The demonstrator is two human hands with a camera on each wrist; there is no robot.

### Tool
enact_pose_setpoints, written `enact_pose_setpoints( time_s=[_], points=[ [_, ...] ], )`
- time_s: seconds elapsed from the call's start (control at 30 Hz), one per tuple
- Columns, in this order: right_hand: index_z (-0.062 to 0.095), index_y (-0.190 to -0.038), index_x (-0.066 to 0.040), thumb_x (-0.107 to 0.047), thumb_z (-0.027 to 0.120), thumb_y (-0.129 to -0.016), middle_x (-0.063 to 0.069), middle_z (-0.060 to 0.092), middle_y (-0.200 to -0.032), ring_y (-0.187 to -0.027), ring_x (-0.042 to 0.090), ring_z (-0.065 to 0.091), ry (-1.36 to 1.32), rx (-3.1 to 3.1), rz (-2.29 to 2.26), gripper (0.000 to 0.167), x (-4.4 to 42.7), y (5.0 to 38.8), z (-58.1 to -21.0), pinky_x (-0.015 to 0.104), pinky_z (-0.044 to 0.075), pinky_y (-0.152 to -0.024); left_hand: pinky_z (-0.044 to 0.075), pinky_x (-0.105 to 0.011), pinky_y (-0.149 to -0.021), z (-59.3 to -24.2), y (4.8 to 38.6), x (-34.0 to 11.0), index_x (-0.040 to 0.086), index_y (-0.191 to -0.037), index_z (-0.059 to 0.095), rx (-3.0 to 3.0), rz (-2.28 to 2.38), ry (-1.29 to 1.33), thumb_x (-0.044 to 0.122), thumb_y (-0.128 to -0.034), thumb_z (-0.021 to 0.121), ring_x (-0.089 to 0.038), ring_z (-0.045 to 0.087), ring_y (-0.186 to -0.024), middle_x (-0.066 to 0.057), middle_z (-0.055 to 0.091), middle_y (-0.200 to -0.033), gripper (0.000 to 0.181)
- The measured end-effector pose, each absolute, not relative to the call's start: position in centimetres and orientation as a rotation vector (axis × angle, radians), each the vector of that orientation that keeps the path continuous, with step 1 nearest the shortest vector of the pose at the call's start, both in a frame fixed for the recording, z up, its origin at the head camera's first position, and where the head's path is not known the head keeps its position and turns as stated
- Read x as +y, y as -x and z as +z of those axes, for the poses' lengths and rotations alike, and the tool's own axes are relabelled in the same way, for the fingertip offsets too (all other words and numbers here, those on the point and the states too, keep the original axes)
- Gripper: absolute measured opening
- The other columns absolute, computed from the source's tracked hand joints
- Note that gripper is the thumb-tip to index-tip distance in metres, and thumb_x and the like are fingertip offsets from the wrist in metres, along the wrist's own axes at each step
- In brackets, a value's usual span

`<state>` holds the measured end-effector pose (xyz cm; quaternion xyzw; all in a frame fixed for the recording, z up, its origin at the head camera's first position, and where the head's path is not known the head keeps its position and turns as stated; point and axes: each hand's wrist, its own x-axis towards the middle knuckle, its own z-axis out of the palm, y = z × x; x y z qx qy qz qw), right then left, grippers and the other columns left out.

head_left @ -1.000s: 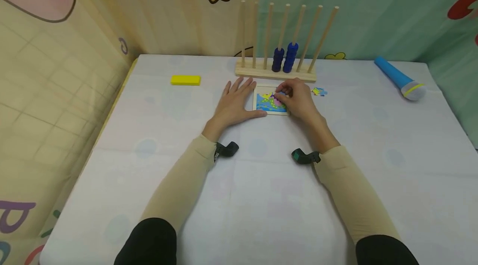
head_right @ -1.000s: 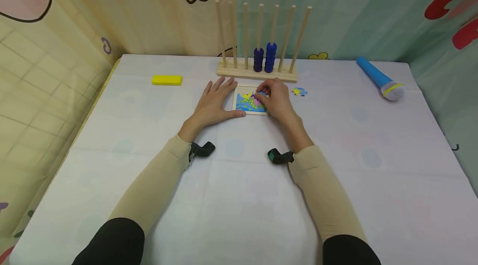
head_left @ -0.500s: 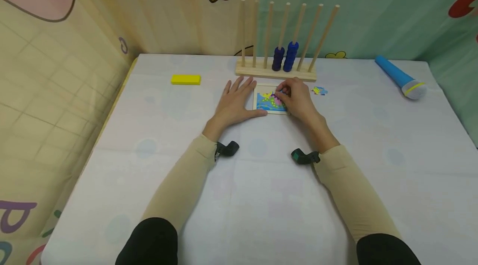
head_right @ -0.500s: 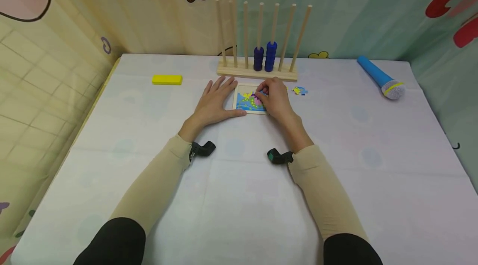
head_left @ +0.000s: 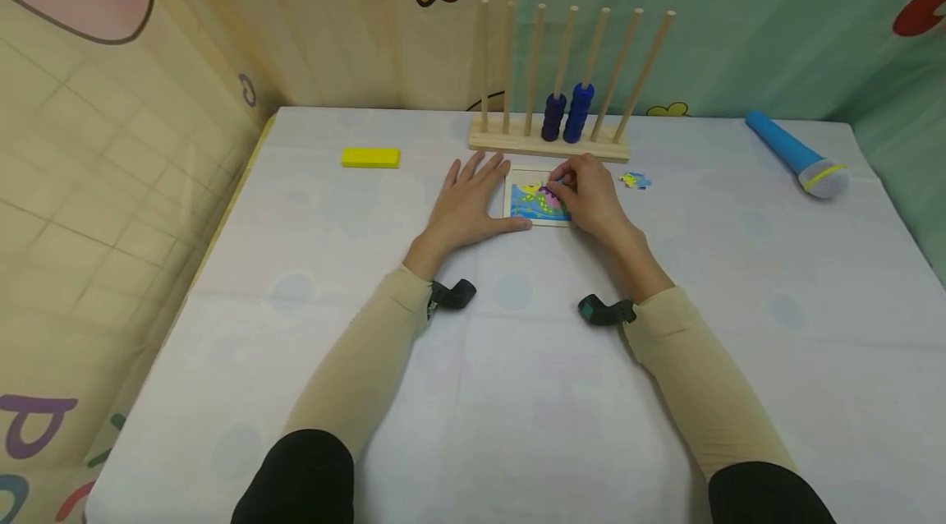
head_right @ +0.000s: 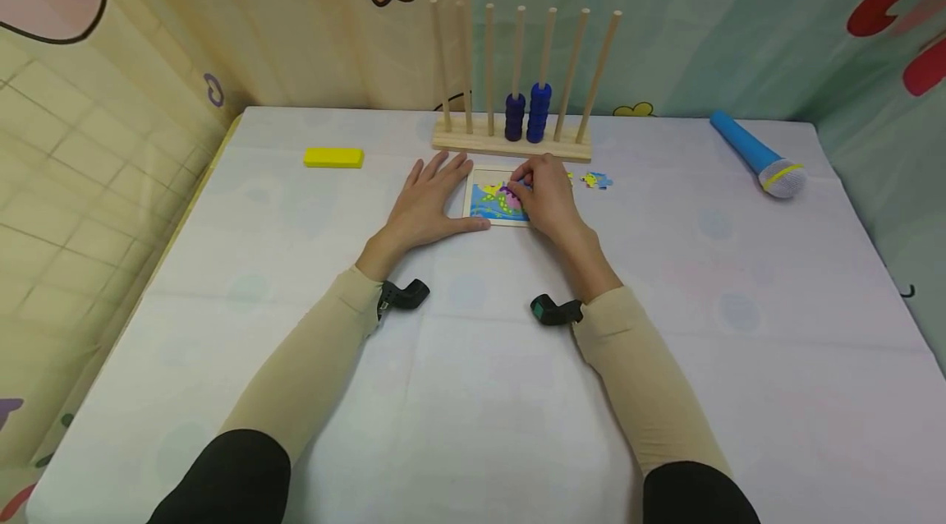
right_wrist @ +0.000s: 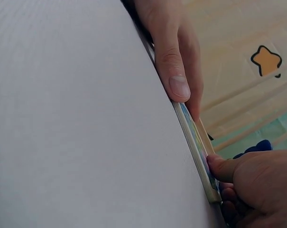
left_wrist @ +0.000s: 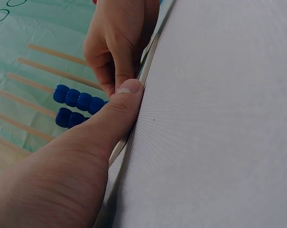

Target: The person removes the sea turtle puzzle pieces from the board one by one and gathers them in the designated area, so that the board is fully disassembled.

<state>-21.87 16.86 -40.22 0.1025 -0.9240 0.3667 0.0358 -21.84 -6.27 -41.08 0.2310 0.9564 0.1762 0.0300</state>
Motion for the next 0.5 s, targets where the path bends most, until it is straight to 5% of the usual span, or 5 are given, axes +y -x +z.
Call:
enact_pose_setpoints(
  time_s=[0.5],
  points=[
    [0.069, -0.108, 0.006, -0.013, 0.068, -0.104, 0.019, 0.058, -0.106, -0.095, 0.031, 0.054, -0.308, -2.871, 1.108, 0.019, 16.93, 22.06, -39.98, 0.037, 0.042, -0.084, -0.004, -0.049, -0.134, -40.98, 21.81, -6.35, 0.018, -0.169, 0.028, 2.946, 0.536, -0.708, 0.078, -0.0860, 0.067, -0.025, 0.003, -0.166, 0.003, 0.018, -0.178, 0.109]
  ],
)
